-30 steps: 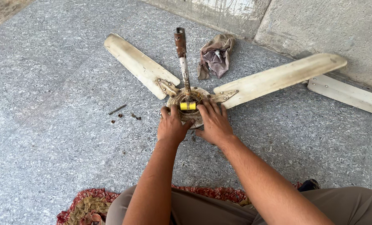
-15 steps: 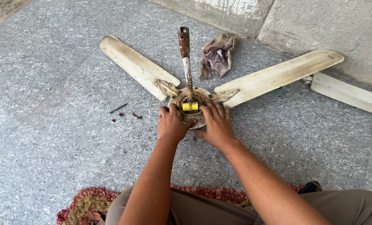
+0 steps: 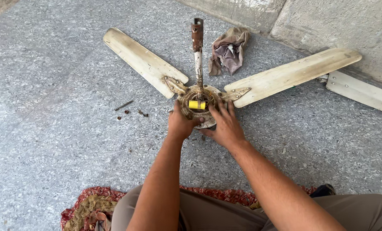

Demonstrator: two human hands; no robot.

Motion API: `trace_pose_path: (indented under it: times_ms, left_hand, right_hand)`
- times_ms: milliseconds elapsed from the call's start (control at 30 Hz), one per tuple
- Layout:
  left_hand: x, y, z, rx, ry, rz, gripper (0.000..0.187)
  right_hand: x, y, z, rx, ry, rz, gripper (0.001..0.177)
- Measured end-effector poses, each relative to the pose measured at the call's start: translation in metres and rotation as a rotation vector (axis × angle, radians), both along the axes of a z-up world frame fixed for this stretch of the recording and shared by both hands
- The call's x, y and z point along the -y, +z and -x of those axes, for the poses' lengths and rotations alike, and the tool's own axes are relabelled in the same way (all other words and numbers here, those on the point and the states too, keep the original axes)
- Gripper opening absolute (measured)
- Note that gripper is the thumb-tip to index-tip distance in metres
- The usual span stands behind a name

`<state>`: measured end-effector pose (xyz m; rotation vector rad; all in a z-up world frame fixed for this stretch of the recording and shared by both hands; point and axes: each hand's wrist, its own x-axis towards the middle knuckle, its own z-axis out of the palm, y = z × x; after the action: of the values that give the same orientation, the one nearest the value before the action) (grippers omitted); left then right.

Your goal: The person uses a screwdriver to tighten screws on the central hub of a ceiling fan lying on the floor. They then attach a fan blade to the hub and secure it with screws.

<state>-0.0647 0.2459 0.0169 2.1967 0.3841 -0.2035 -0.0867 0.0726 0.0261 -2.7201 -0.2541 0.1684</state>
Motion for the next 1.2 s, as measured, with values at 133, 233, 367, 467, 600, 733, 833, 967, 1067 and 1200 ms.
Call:
trace_pose_path:
  times_ms: [133, 233, 367, 467, 600, 733, 833, 967, 1067, 1200]
  left_hand:
    - [0.002, 0.007, 0.006, -0.018, 0.024, 0.017, 0.133]
    - [0.003, 0.014, 0.019, -0.008, 0.035, 0.012, 0.137]
    - [0.0, 0.025, 0.033, -0.053, 0.062, -0.005, 0.14]
    - [-0.005, 0.03, 0.039, -0.104, 0.09, 0.003, 0.139]
    - [-0.006, 0.03, 0.042, -0.109, 0.107, 0.0, 0.141]
    - [-0.01, 0.023, 0.044, -0.138, 0.112, -0.017, 0.144]
    - [-0.013, 0.018, 0.045, -0.178, 0.118, -0.02, 0.144]
    - [-0.015, 0.018, 0.043, -0.256, 0.126, -0.05, 0.145]
    - [-0.017, 0.018, 0.043, -0.306, 0.135, -0.02, 0.146]
    - [-0.018, 0.017, 0.049, -0.272, 0.116, -0.022, 0.141]
  right_hand:
    - [-0.001, 0.0, 0.005, -0.069, -0.003, 0.024, 0.109]
    - [0.0, 0.003, 0.009, -0.074, 0.032, 0.029, 0.109]
    - [-0.001, 0.004, 0.014, -0.077, 0.087, 0.02, 0.111]
    - [-0.004, 0.006, 0.015, -0.086, 0.129, 0.049, 0.108]
    - [-0.008, 0.011, 0.018, -0.088, 0.148, 0.037, 0.107]
    - [-0.011, 0.015, 0.022, -0.088, 0.165, 0.069, 0.103]
    - [-0.012, 0.017, 0.026, -0.045, 0.206, 0.072, 0.1]
    - [-0.017, 0.02, 0.03, -0.034, 0.219, 0.087, 0.097]
    - [-0.02, 0.02, 0.031, -0.025, 0.23, 0.107, 0.098]
    - [-0.022, 0.022, 0.034, -0.057, 0.226, 0.129, 0.097]
